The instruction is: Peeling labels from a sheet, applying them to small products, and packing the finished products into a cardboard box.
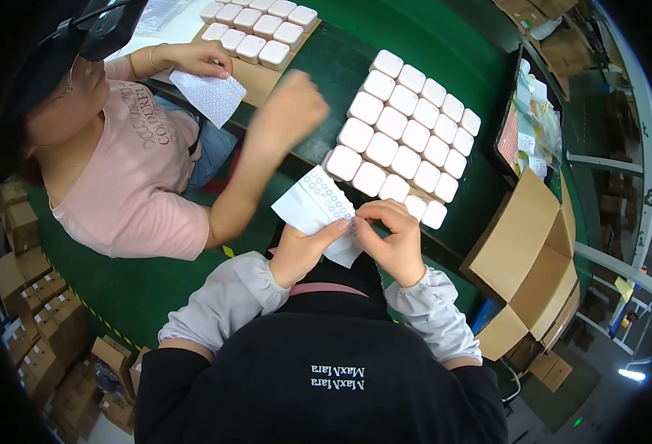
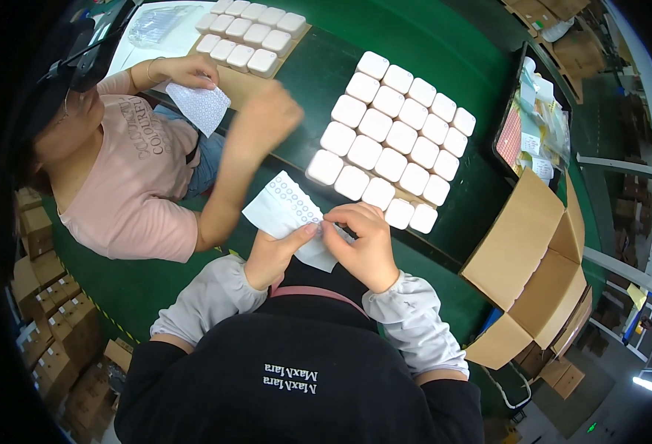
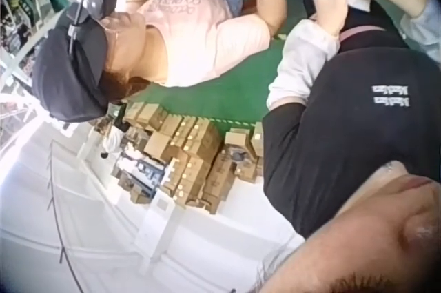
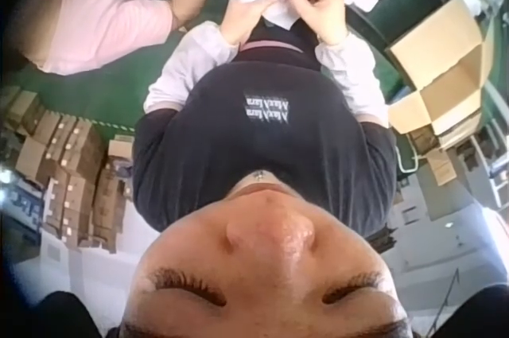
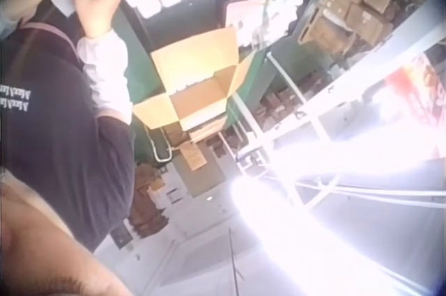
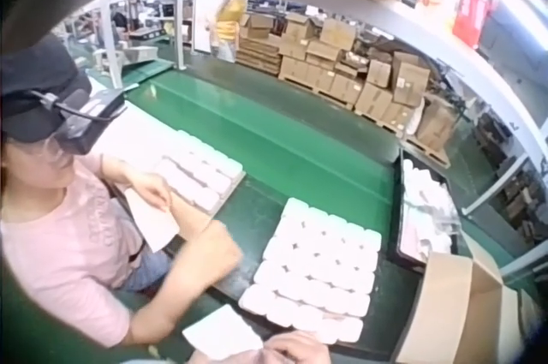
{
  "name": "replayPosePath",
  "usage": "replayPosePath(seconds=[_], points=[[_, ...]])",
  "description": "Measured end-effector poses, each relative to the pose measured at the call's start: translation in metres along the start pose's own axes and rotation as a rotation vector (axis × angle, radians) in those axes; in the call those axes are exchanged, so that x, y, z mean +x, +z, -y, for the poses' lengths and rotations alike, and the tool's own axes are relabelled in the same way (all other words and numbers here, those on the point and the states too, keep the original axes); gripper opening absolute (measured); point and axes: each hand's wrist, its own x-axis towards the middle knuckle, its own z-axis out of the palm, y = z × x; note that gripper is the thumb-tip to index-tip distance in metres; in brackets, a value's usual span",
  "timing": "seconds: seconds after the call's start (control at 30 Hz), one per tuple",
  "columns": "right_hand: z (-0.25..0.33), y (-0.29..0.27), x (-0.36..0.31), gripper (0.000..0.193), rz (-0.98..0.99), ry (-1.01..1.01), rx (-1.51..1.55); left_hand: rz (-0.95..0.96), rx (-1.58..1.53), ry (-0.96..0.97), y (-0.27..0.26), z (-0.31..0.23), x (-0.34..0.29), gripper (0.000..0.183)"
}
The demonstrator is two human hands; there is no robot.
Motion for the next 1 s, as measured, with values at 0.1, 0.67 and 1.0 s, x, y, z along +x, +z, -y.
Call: replayPosePath(seconds=[0.1, 0.67, 1.0], points=[[-0.004, -0.003, -0.002, 0.008, 0.056, 0.097, 0.112, 0.006, -0.01, -0.011, 0.0, -0.001, 0.0, 0.021], [-0.127, -0.023, 0.059, 0.008, -0.313, -0.236, -0.523, -0.056, -0.03, -0.127, -0.011, 0.004, -0.008, 0.027], [-0.137, -0.017, 0.076, 0.008, -0.266, -0.373, -0.702, 0.005, -0.043, -0.132, -0.014, 0.006, -0.013, 0.03]])
